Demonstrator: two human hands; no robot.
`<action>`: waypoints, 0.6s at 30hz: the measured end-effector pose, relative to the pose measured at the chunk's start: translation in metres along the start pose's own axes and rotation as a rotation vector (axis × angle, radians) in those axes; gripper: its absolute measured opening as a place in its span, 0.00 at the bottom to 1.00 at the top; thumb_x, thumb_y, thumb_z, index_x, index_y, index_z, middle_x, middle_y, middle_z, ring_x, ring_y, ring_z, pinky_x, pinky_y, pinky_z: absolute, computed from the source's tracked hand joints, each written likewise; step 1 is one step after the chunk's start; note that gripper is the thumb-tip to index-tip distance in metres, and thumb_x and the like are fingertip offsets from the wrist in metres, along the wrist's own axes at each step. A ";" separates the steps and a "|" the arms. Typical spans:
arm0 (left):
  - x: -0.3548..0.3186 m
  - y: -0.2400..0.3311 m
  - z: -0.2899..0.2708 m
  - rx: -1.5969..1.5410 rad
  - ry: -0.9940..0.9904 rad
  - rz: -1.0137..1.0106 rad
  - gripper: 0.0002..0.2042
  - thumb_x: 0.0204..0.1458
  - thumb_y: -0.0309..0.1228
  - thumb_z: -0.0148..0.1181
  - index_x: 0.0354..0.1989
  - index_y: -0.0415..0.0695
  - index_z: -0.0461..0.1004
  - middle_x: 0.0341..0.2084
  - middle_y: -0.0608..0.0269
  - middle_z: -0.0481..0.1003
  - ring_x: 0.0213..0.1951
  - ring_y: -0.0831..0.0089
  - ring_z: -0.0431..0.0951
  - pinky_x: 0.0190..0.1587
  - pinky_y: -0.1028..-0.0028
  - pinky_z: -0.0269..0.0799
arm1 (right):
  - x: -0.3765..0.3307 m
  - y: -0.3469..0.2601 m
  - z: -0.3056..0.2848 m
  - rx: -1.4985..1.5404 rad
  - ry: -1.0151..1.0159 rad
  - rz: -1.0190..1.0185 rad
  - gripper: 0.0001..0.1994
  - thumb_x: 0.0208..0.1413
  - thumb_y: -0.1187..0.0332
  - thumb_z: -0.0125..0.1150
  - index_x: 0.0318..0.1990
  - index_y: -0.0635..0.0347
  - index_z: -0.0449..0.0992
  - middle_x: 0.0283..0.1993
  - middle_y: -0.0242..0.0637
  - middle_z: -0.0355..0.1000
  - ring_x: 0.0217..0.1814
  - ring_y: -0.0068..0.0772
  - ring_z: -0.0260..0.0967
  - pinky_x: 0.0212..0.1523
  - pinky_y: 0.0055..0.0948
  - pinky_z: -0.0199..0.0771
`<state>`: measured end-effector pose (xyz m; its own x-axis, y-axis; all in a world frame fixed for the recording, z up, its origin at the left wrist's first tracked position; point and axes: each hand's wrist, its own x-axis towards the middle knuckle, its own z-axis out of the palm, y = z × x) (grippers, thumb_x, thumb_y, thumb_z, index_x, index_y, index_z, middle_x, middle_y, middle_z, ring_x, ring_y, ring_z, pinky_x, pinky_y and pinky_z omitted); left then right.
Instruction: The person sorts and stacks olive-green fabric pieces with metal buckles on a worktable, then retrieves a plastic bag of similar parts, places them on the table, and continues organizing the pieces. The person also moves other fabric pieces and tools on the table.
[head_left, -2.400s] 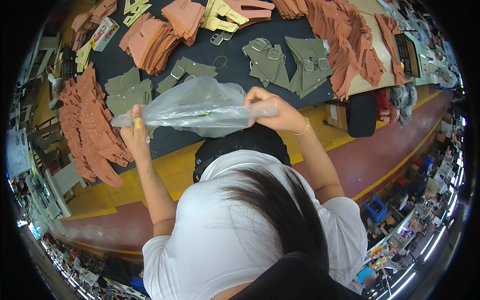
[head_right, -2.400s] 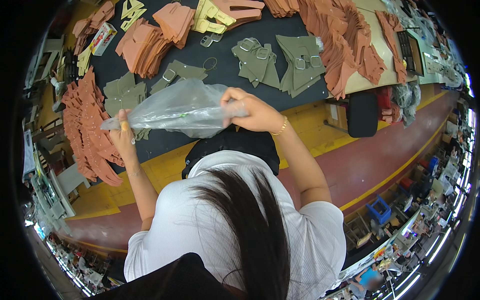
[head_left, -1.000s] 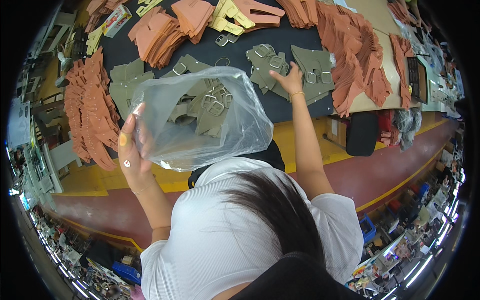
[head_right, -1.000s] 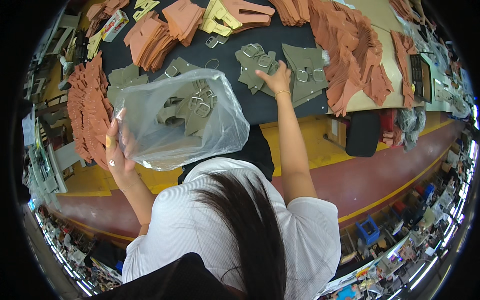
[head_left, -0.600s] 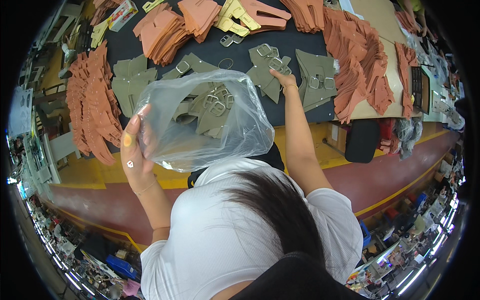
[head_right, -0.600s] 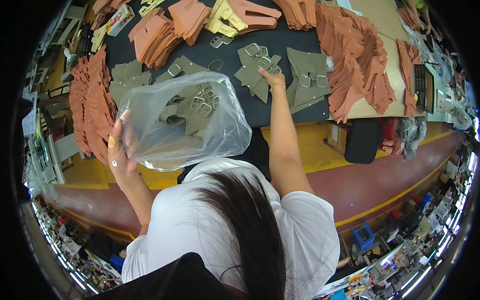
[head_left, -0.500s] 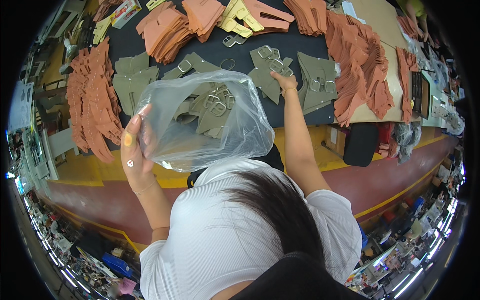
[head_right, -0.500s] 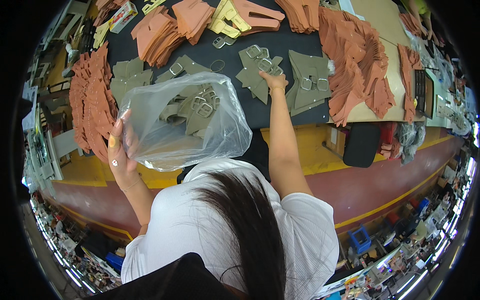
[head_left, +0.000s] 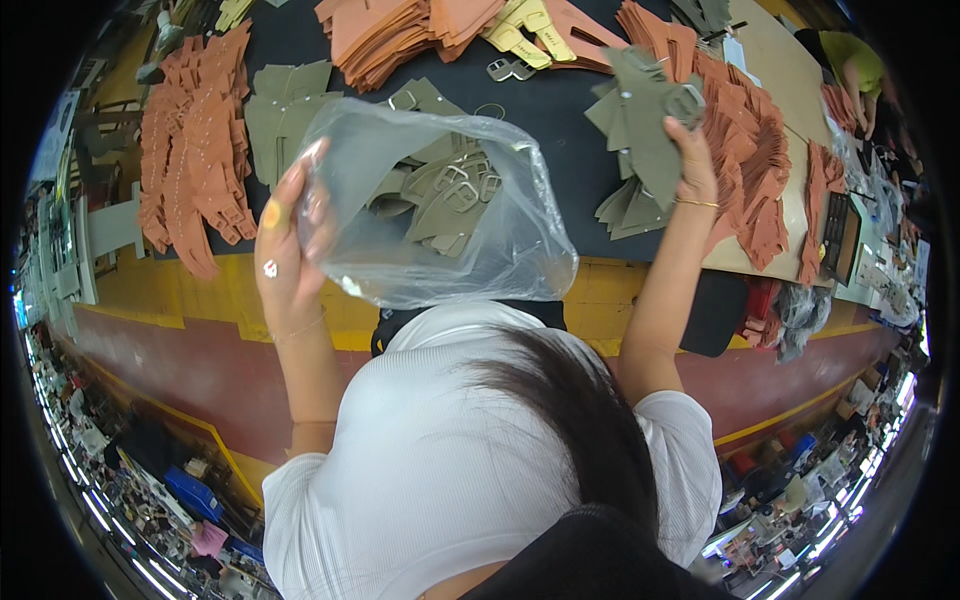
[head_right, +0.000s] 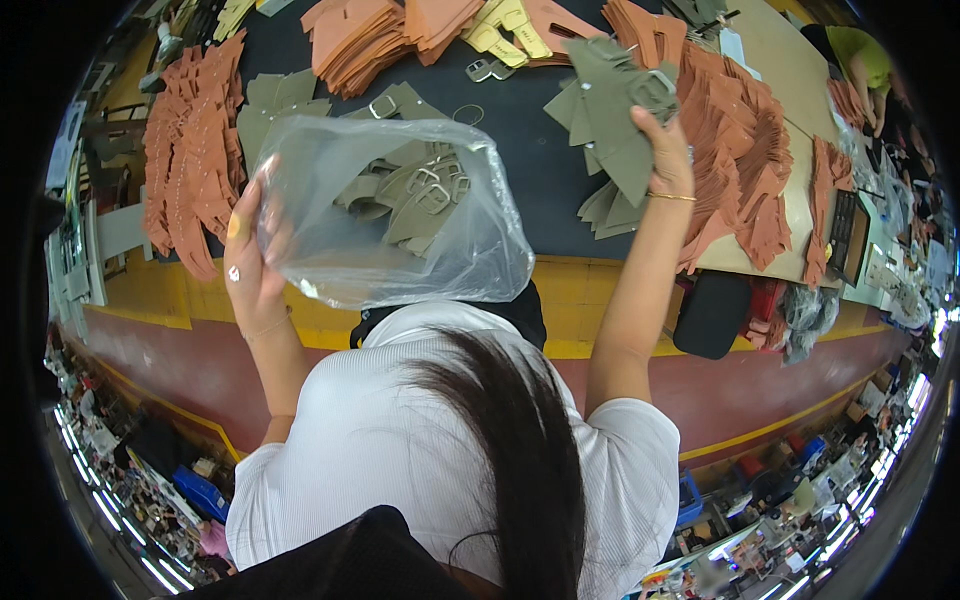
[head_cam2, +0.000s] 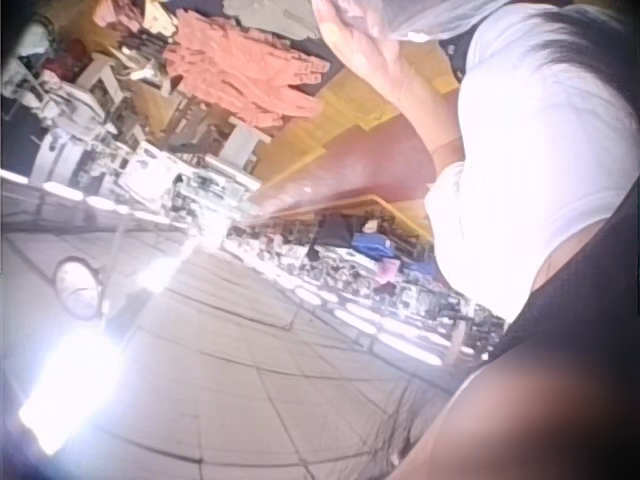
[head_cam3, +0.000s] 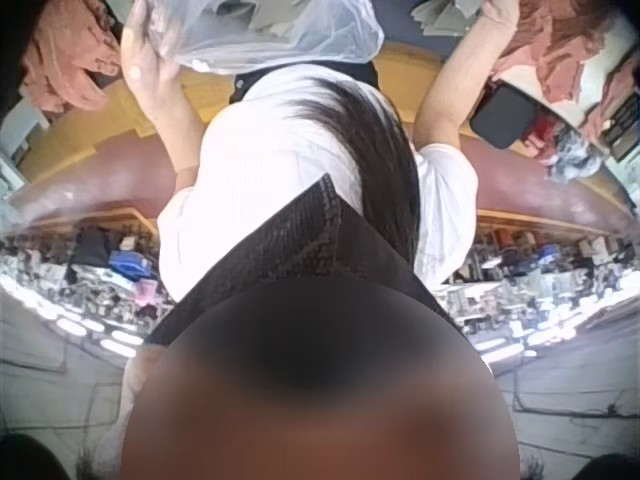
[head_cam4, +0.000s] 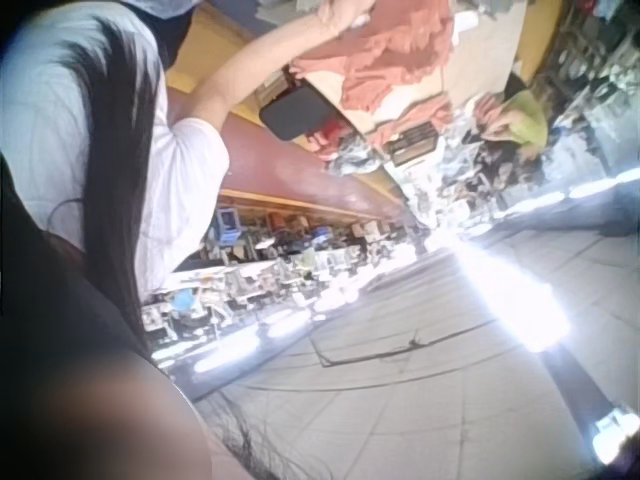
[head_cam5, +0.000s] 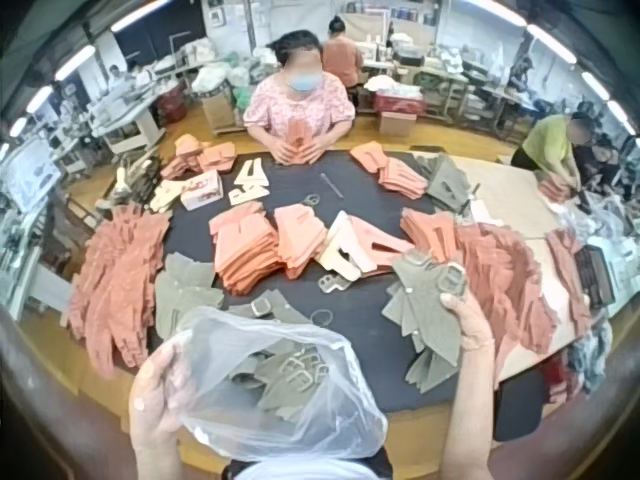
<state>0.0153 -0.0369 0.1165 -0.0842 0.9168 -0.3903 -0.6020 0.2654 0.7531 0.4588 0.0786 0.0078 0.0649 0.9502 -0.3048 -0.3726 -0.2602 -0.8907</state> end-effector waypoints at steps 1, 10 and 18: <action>0.003 -0.001 0.001 -0.022 -0.017 -0.009 0.21 0.62 0.36 0.51 0.57 0.33 0.67 0.19 0.72 0.65 0.14 0.87 0.56 0.14 0.84 0.50 | -0.010 -0.015 0.012 0.042 -0.058 -0.046 0.34 0.45 0.69 0.72 0.61 0.63 0.63 0.55 0.39 0.70 0.55 0.35 0.69 0.56 0.34 0.73; 0.021 -0.001 0.015 -0.114 -0.108 -0.001 0.22 0.62 0.37 0.51 0.62 0.39 0.65 0.21 0.74 0.65 0.13 0.87 0.57 0.12 0.85 0.50 | -0.064 0.018 0.155 -0.074 -0.610 0.052 0.37 0.42 0.66 0.73 0.59 0.71 0.62 0.52 0.41 0.72 0.49 0.36 0.73 0.51 0.32 0.74; 0.016 0.009 -0.013 -0.091 -0.013 0.131 0.21 0.65 0.36 0.48 0.62 0.38 0.61 0.18 0.74 0.64 0.10 0.86 0.56 0.09 0.85 0.50 | -0.073 0.090 0.163 -1.480 -0.746 0.071 0.34 0.47 0.47 0.66 0.50 0.72 0.70 0.39 0.61 0.75 0.45 0.55 0.75 0.48 0.43 0.74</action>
<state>-0.0015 -0.0239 0.1105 -0.1564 0.9459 -0.2843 -0.6558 0.1157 0.7460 0.2698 0.0137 0.0047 -0.5042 0.6845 -0.5266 0.8184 0.1840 -0.5443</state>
